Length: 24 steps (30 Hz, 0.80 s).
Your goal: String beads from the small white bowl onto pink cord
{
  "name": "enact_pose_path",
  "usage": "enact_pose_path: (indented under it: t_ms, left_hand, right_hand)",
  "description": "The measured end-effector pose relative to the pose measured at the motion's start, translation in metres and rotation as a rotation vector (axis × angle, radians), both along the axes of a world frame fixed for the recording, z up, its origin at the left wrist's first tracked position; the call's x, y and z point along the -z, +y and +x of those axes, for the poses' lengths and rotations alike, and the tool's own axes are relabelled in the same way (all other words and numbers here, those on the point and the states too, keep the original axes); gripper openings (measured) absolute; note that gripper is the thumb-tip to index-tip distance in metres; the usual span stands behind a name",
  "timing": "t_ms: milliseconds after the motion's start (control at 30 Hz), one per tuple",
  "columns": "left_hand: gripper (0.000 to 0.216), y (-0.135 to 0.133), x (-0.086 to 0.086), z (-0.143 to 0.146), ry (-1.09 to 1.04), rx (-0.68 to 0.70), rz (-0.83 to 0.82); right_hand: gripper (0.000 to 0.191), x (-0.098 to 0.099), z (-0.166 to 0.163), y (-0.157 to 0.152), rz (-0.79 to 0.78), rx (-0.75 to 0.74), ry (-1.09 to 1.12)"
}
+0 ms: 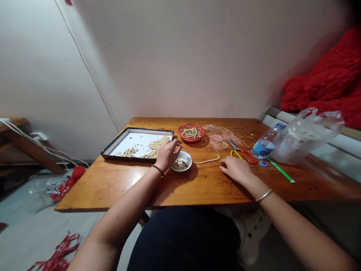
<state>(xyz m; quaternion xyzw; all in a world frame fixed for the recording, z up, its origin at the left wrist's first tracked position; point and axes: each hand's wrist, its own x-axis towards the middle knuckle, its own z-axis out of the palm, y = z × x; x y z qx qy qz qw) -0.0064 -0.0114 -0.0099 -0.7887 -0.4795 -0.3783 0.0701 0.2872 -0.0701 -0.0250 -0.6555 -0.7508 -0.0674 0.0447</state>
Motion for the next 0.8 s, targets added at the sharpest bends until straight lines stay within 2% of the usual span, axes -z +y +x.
enact_pose_path:
  t_ms: [67, 133, 200, 300, 433, 500, 633, 800]
  left_hand:
    - [0.016, 0.000, 0.000, -0.002, 0.001, -0.002, 0.007]
    - [0.016, 0.000, -0.001, -0.004, 0.002, -0.003, 0.015]
    - [0.016, 0.000, -0.003, -0.007, 0.010, -0.009, 0.031]
    - [0.016, -0.002, -0.005, -0.011, 0.027, -0.020, 0.052]
    - [0.017, -0.003, -0.006, -0.014, 0.064, 0.005, 0.051]
    - [0.018, -0.003, -0.006, -0.015, 0.081, 0.042, 0.045]
    - [0.020, -0.001, -0.007, -0.016, 0.146, 0.078, 0.049]
    - [0.022, -0.006, -0.006, -0.007, 0.171, 0.083, 0.039]
  right_hand:
    - [0.021, 0.012, -0.005, -0.003, 0.015, -0.048, -0.131]
    - [0.018, 0.015, -0.004, 0.000, 0.036, -0.108, -0.197]
    - [0.016, 0.010, 0.004, 0.006, 0.063, -0.141, -0.198]
    - [0.016, -0.008, 0.024, 0.018, 0.155, -0.043, -0.076]
    - [0.016, -0.036, 0.050, 0.033, 0.332, 0.153, 0.320]
    - [0.015, -0.047, 0.059, 0.039, 0.404, 0.144, 0.586]
    - [0.021, -0.056, 0.064, 0.047, 0.360, 0.176, 1.165]
    - [0.024, -0.056, 0.056, 0.053, 0.307, 0.186, 1.532]
